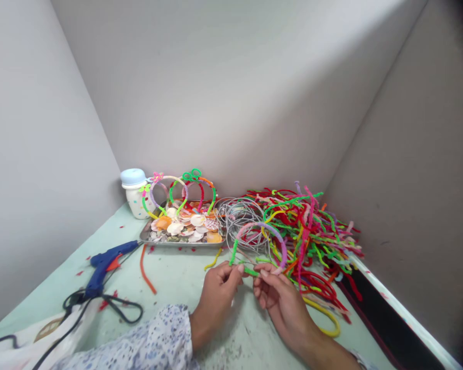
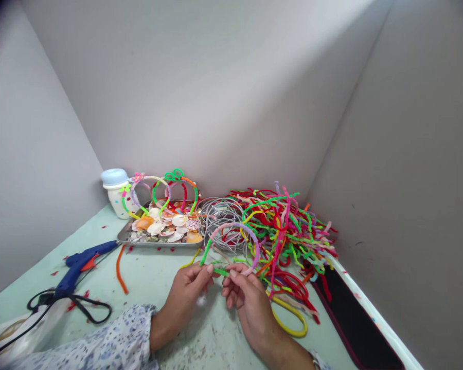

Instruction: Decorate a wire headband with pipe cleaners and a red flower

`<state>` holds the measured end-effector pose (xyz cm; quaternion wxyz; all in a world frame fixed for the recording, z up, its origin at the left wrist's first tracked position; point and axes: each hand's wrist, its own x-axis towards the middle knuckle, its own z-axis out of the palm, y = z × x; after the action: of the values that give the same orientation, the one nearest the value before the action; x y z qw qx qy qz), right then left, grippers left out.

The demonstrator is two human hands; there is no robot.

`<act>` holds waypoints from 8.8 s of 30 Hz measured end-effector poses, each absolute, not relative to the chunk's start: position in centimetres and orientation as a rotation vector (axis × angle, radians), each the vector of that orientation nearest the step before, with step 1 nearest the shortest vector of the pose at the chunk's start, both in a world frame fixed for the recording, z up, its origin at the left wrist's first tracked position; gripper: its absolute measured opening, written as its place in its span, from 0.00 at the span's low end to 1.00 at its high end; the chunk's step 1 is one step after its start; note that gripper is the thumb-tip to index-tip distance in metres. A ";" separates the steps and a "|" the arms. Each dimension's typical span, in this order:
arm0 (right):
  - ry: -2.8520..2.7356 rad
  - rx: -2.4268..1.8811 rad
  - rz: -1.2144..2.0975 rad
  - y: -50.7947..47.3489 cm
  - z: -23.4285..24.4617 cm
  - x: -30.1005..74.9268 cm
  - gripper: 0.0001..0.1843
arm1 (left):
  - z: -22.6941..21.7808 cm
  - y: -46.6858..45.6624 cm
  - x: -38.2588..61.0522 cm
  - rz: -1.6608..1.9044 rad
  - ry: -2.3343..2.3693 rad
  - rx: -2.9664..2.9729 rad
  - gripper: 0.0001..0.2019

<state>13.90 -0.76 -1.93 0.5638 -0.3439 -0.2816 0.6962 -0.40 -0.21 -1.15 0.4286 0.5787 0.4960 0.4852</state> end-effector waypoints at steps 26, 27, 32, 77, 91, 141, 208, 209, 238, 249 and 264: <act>-0.697 -0.765 1.651 -0.8 -1.8 14.1 0.07 | -0.7 -0.8 -0.5 1.256 1.190 1.500 0.13; -0.693 -0.766 1.654 -0.9 -1.8 14.1 0.07 | -0.6 -0.8 -0.5 1.258 1.189 1.499 0.13; -0.669 -0.765 1.664 -0.8 -1.8 14.2 0.07 | -0.5 -0.8 -0.4 1.269 1.200 1.463 0.13; -0.984 -0.797 1.539 -1.4 -1.8 14.3 0.14 | 0.0 -1.1 -0.2 1.183 1.038 1.184 0.14; -0.909 -0.873 1.470 -0.4 -1.9 14.4 0.11 | -1.4 -0.1 -0.5 1.190 1.060 1.103 0.14; -1.106 -1.102 1.358 -0.8 -1.3 14.4 0.17 | -0.9 -0.4 0.0 1.142 1.037 1.047 0.10; -1.241 -1.002 1.109 -0.9 -1.3 14.7 0.06 | -0.2 -0.4 0.3 1.071 0.924 0.873 0.14; -1.246 -1.003 1.107 -0.9 -1.4 14.8 0.06 | -0.2 -0.4 0.3 1.075 0.935 0.879 0.15; -1.278 -1.067 1.086 -0.9 -1.5 15.0 0.10 | -0.9 -0.3 0.0 1.092 1.083 1.212 0.14; -1.252 -1.063 1.126 -0.9 -1.7 14.8 0.10 | -0.2 -0.6 0.3 1.126 1.141 1.267 0.11; -1.275 -1.001 1.145 -1.2 -0.9 14.8 0.09 | -0.7 -1.2 0.1 1.202 1.294 1.621 0.05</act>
<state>14.84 -1.25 -0.88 0.5467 -0.4221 -0.5380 0.4832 0.09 -1.22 -0.74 0.3636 0.6300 0.5027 0.4670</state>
